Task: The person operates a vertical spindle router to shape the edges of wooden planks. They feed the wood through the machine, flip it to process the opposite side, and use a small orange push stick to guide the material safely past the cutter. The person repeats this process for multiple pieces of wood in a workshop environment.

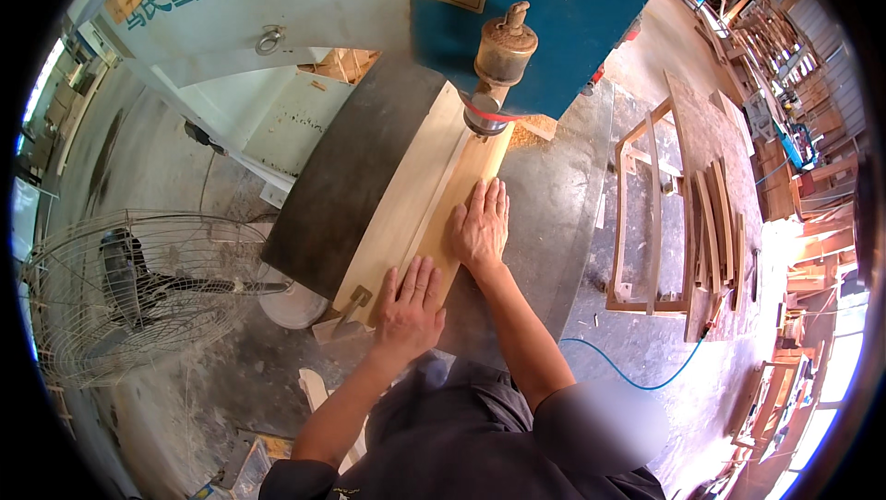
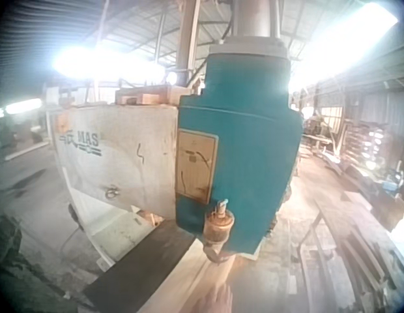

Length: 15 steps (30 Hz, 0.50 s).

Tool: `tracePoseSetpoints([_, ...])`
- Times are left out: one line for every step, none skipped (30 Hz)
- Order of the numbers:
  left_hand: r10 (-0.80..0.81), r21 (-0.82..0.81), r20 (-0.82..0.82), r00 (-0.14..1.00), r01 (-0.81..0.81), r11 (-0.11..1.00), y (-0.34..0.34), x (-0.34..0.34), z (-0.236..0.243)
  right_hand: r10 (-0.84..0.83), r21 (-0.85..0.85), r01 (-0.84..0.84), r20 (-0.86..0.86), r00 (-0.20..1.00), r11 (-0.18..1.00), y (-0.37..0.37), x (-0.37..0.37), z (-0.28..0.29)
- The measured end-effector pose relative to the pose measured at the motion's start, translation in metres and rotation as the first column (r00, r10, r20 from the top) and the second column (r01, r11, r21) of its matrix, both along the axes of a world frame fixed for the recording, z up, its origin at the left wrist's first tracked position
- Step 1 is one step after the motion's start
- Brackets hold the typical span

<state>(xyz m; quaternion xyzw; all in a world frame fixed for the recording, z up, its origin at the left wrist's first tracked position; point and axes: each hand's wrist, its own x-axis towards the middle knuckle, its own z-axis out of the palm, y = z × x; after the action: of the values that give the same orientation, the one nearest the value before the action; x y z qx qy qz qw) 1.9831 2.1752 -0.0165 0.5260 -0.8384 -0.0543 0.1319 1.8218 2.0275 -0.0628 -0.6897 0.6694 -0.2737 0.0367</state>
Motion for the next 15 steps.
tracePoseSetpoints([-0.001,0.002,-0.003,1.0,0.001,1.0,0.0,0.0,0.0,0.001,0.001,-0.001,0.001,1.0,1.0,0.0,0.0,0.0])
tracePoseSetpoints([-0.001,0.004,-0.005,1.0,0.001,1.0,0.0,0.0,0.0,0.002,0.002,-0.002,0.002,1.0,1.0,0.0,0.0,0.0])
tracePoseSetpoints([-0.002,0.005,-0.007,1.0,0.002,1.0,0.0,0.0,0.001,0.003,-0.002,-0.003,0.003,1.0,1.0,0.0,0.0,0.0])
tracePoseSetpoints([0.0,0.009,-0.01,1.0,0.0,1.0,0.0,0.0,0.001,0.003,-0.005,-0.003,0.004,1.0,1.0,0.0,0.0,0.001])
tracePoseSetpoints([-0.001,0.011,-0.014,1.0,0.001,1.0,-0.001,0.0,0.003,0.001,-0.011,-0.001,0.004,1.0,1.0,0.0,-0.001,0.002])
tracePoseSetpoints([-0.002,0.013,-0.018,1.0,0.002,1.0,-0.002,-0.001,0.005,0.0,-0.007,0.0,0.003,1.0,1.0,-0.001,-0.002,0.0])
tracePoseSetpoints([-0.001,0.015,-0.019,1.0,0.001,1.0,-0.002,-0.002,0.005,-0.001,-0.004,0.001,0.002,1.0,1.0,-0.001,-0.003,-0.003])
tracePoseSetpoints([-0.003,0.015,-0.018,1.0,0.004,1.0,-0.003,-0.002,0.006,-0.005,-0.003,0.005,0.002,1.0,1.0,-0.003,-0.003,-0.003])
tracePoseSetpoints([-0.006,0.015,-0.017,1.0,0.007,1.0,-0.003,-0.002,0.007,0.0,-0.006,0.0,0.002,1.0,1.0,-0.003,-0.004,-0.004])
tracePoseSetpoints([-0.006,0.014,-0.013,1.0,0.006,1.0,-0.003,-0.003,0.009,0.005,-0.009,-0.005,0.002,1.0,1.0,-0.002,-0.004,-0.004])
tracePoseSetpoints([-0.007,0.014,-0.007,1.0,0.007,1.0,-0.002,-0.002,0.009,0.009,-0.01,-0.009,0.005,1.0,1.0,0.0,-0.004,-0.003])
tracePoseSetpoints([-0.008,0.015,-0.001,1.0,0.008,1.0,-0.001,-0.002,0.01,0.014,-0.003,-0.014,0.002,1.0,1.0,0.002,-0.003,-0.001])
tracePoseSetpoints([-0.005,0.003,0.006,1.0,0.005,1.0,0.001,-0.001,0.01,0.019,0.003,-0.019,0.0,1.0,1.0,0.003,-0.001,0.0])
tracePoseSetpoints([-0.006,-0.003,0.013,1.0,0.006,1.0,0.004,0.0,0.008,0.021,0.016,-0.021,-0.002,1.0,1.0,0.007,0.0,0.001])
tracePoseSetpoints([-0.006,-0.008,0.021,1.0,0.006,1.0,0.006,0.001,0.007,0.021,0.022,-0.021,-0.004,1.0,1.0,0.009,0.001,0.002])
